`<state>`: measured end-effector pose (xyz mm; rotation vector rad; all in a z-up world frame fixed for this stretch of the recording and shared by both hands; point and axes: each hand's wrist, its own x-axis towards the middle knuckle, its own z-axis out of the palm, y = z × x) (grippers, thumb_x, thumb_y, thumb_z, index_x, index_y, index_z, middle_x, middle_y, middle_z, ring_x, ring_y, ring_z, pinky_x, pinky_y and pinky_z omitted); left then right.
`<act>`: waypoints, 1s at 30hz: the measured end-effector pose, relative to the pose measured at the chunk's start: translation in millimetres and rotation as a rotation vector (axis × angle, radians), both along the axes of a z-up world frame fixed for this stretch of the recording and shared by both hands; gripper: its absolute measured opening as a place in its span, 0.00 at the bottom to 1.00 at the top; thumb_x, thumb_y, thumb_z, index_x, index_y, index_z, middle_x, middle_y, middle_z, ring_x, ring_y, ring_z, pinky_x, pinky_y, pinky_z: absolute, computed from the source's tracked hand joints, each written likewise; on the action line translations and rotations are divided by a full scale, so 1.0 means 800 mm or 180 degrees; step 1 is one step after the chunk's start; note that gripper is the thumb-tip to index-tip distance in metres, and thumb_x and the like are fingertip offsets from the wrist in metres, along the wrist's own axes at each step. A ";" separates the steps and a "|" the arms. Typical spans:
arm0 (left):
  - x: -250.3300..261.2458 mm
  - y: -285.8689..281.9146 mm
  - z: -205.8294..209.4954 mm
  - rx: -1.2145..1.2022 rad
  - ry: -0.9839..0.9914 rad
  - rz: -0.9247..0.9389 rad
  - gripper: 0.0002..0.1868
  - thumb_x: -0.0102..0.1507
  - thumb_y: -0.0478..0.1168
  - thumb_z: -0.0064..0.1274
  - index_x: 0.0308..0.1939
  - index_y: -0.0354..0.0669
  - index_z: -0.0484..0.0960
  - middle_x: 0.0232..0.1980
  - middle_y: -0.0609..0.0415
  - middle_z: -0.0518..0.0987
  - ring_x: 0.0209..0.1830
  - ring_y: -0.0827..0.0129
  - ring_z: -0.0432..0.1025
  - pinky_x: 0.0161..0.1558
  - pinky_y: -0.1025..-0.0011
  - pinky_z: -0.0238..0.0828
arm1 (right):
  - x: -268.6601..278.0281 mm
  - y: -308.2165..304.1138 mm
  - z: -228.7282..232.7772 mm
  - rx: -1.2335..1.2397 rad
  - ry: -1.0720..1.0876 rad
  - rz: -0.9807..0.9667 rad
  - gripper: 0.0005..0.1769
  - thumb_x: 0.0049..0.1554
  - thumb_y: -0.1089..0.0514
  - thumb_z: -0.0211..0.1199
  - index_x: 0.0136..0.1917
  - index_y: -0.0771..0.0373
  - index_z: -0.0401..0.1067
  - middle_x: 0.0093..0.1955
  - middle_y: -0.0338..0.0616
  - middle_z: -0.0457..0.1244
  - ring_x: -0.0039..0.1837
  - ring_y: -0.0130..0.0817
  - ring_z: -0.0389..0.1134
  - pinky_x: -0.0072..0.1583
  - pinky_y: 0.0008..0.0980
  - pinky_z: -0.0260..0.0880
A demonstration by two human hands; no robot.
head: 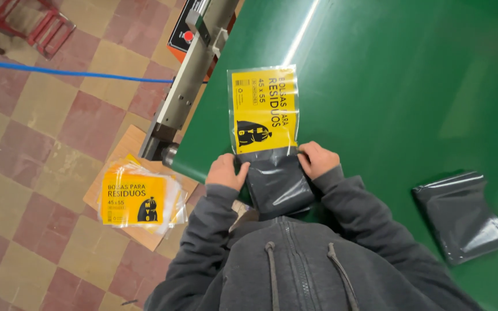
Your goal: Fold black plastic bags and insert them into printed yellow plastic packaging sleeves.
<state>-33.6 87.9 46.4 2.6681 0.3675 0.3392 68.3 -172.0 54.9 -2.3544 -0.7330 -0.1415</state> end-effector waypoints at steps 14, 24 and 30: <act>-0.088 0.001 -0.016 -0.1397 0.0298 -0.0758 0.09 0.63 0.44 0.54 0.34 0.44 0.82 0.34 0.47 0.81 0.32 0.50 0.76 0.33 0.58 0.72 | -0.038 -0.051 -0.006 -0.0128 0.0121 0.0940 0.04 0.51 0.63 0.63 0.40 0.59 0.69 0.39 0.45 0.62 0.42 0.46 0.67 0.42 0.40 0.66; -0.108 0.014 0.083 -0.4494 -0.0033 -0.0496 0.09 0.65 0.37 0.55 0.30 0.38 0.80 0.25 0.61 0.76 0.20 0.82 0.67 0.22 0.76 0.63 | -0.069 -0.095 0.041 0.0702 0.1535 0.0199 0.05 0.50 0.66 0.60 0.43 0.64 0.71 0.41 0.35 0.62 0.41 0.21 0.61 0.43 0.22 0.61; -0.076 0.070 0.225 -0.4529 -0.0770 -0.0295 0.09 0.68 0.41 0.56 0.39 0.39 0.82 0.28 0.62 0.78 0.25 0.82 0.70 0.28 0.78 0.67 | 0.068 -0.058 0.138 0.0546 0.0643 0.0019 0.05 0.66 0.68 0.56 0.47 0.67 0.71 0.42 0.37 0.64 0.44 0.21 0.63 0.50 0.18 0.62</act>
